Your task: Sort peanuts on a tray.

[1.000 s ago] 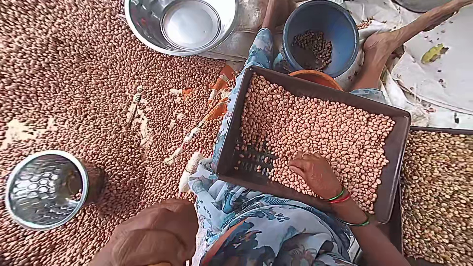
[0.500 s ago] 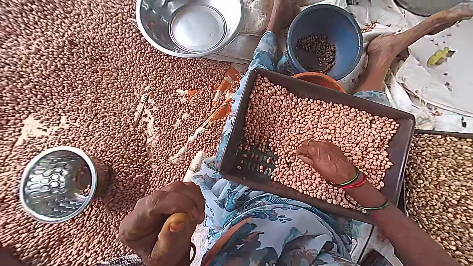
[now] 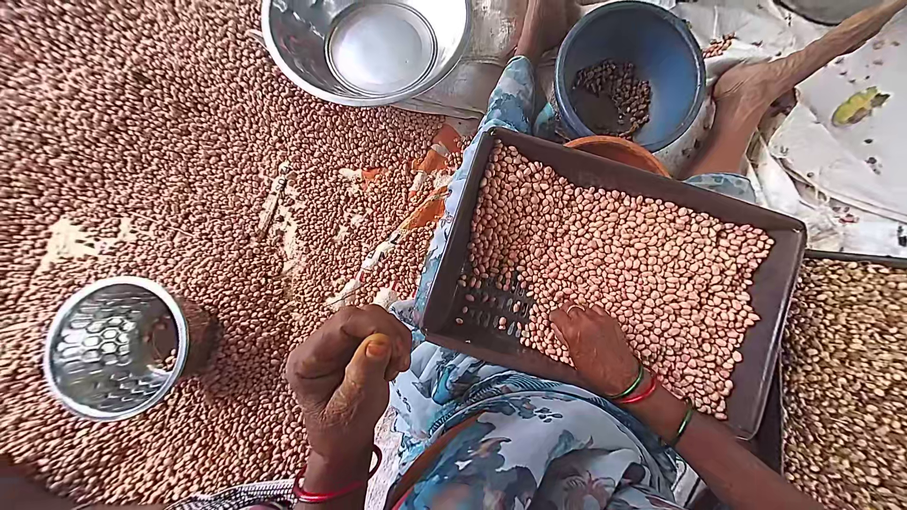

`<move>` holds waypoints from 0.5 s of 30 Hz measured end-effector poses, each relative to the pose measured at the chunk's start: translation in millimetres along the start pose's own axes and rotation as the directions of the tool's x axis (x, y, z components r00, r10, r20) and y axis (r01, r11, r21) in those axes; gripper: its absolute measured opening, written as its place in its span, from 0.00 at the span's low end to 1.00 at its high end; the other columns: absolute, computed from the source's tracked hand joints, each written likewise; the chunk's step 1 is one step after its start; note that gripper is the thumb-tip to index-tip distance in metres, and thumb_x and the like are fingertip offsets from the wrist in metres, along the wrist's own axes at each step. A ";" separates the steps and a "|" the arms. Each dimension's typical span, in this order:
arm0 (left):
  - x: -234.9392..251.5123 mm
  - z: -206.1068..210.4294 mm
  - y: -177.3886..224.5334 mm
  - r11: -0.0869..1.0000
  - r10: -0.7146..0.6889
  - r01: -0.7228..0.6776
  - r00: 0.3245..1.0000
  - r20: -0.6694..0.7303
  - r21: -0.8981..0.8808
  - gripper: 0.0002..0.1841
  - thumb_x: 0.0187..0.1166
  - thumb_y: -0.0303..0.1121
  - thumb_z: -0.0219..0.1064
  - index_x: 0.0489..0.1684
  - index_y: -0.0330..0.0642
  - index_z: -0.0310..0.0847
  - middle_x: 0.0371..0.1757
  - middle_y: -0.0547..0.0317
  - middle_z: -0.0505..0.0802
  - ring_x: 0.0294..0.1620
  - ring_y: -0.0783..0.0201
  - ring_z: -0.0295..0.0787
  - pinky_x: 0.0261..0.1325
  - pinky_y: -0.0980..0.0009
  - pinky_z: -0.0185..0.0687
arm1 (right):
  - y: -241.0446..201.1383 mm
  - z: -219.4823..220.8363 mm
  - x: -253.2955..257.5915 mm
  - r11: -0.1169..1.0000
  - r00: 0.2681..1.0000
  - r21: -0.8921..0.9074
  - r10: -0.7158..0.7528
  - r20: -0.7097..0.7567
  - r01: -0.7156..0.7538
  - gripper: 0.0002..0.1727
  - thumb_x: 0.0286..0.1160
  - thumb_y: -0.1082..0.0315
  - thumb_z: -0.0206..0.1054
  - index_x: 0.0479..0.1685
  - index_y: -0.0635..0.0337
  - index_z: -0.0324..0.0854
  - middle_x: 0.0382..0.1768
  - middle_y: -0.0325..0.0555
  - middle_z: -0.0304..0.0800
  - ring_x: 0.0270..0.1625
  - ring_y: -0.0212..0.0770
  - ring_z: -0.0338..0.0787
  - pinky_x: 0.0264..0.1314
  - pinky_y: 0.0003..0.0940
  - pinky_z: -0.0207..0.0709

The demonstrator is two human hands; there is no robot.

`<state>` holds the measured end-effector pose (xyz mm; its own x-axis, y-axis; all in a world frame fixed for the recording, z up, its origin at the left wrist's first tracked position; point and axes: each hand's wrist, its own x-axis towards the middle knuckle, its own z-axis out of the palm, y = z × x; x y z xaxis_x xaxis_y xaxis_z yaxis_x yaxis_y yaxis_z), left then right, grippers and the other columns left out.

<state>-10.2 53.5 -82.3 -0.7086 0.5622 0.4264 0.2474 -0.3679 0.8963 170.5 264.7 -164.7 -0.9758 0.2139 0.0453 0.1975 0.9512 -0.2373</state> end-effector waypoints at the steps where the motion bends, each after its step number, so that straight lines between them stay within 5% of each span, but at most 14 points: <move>1: -0.1 -0.2 -1.0 1.000 -0.004 0.004 1.000 -0.001 -0.002 0.11 0.88 0.45 0.59 0.43 0.60 0.89 0.31 0.84 0.90 0.30 0.89 0.81 0.33 0.91 0.73 | -1.9 -0.4 1.5 1.000 1.000 -0.016 -0.003 0.016 0.003 0.05 0.66 0.80 0.67 0.29 0.76 0.85 0.25 0.67 0.88 0.30 0.66 0.93 0.33 0.54 0.83; 4: -0.5 -1.1 -4.6 1.000 -0.013 0.013 1.000 -0.003 -0.004 0.11 0.88 0.45 0.60 0.41 0.60 0.89 0.31 0.84 0.90 0.29 0.89 0.81 0.33 0.91 0.73 | 15.8 -29.6 20.5 0.985 0.973 0.122 0.094 0.212 -0.122 0.06 0.73 0.77 0.67 0.38 0.75 0.86 0.33 0.67 0.89 0.37 0.66 0.92 0.39 0.58 0.82; 6: -1.0 -2.2 -5.9 1.000 -0.025 0.025 1.000 -0.003 0.000 0.11 0.87 0.45 0.60 0.41 0.60 0.90 0.31 0.84 0.90 0.29 0.90 0.81 0.33 0.92 0.73 | 42.7 -62.1 41.8 0.976 0.984 0.125 0.174 0.023 -0.176 0.12 0.73 0.75 0.70 0.50 0.76 0.83 0.46 0.74 0.86 0.42 0.73 0.90 0.41 0.67 0.80; 8: -2.4 -2.9 -8.6 0.999 -0.047 0.047 0.999 -0.017 -0.014 0.11 0.87 0.45 0.60 0.41 0.60 0.90 0.30 0.84 0.90 0.28 0.89 0.80 0.32 0.91 0.73 | 59.9 -97.2 67.6 0.973 0.971 0.128 0.205 -0.120 -0.190 0.23 0.78 0.71 0.70 0.69 0.74 0.75 0.65 0.77 0.79 0.59 0.77 0.85 0.58 0.72 0.75; 11: 0.8 -1.6 -26.2 0.988 -0.143 0.139 0.988 -0.061 -0.070 0.11 0.85 0.49 0.62 0.36 0.63 0.89 0.25 0.85 0.87 0.23 0.89 0.76 0.27 0.91 0.70 | 59.6 -84.9 114.7 0.948 0.971 0.309 0.002 -0.238 0.074 0.14 0.77 0.73 0.67 0.57 0.70 0.86 0.55 0.67 0.90 0.53 0.64 0.91 0.58 0.59 0.81; 13: 1.8 0.7 -46.9 0.973 -0.231 0.228 0.964 -0.132 -0.038 0.10 0.84 0.47 0.63 0.33 0.63 0.88 0.22 0.84 0.85 0.19 0.88 0.74 0.24 0.90 0.69 | 42.6 -42.2 140.2 0.885 0.958 0.392 -0.168 -0.232 0.250 0.15 0.72 0.71 0.71 0.56 0.65 0.90 0.58 0.63 0.91 0.64 0.65 0.89 0.63 0.64 0.77; 15: 2.0 0.7 -63.2 0.919 -0.189 0.231 0.969 -0.158 0.319 0.06 0.84 0.32 0.60 0.40 0.49 0.83 0.28 0.76 0.85 0.24 0.84 0.76 0.29 0.87 0.72 | 24.0 -4.2 147.6 0.874 0.943 0.360 -0.275 -0.186 0.326 0.17 0.67 0.67 0.77 0.55 0.62 0.92 0.62 0.64 0.89 0.71 0.69 0.83 0.62 0.74 0.71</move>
<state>-26.8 78.4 -138.0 -0.8378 0.4978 0.2244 0.2744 0.0285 0.9612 31.6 320.1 -159.5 -0.9573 -0.0188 0.2883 -0.1793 0.8212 -0.5417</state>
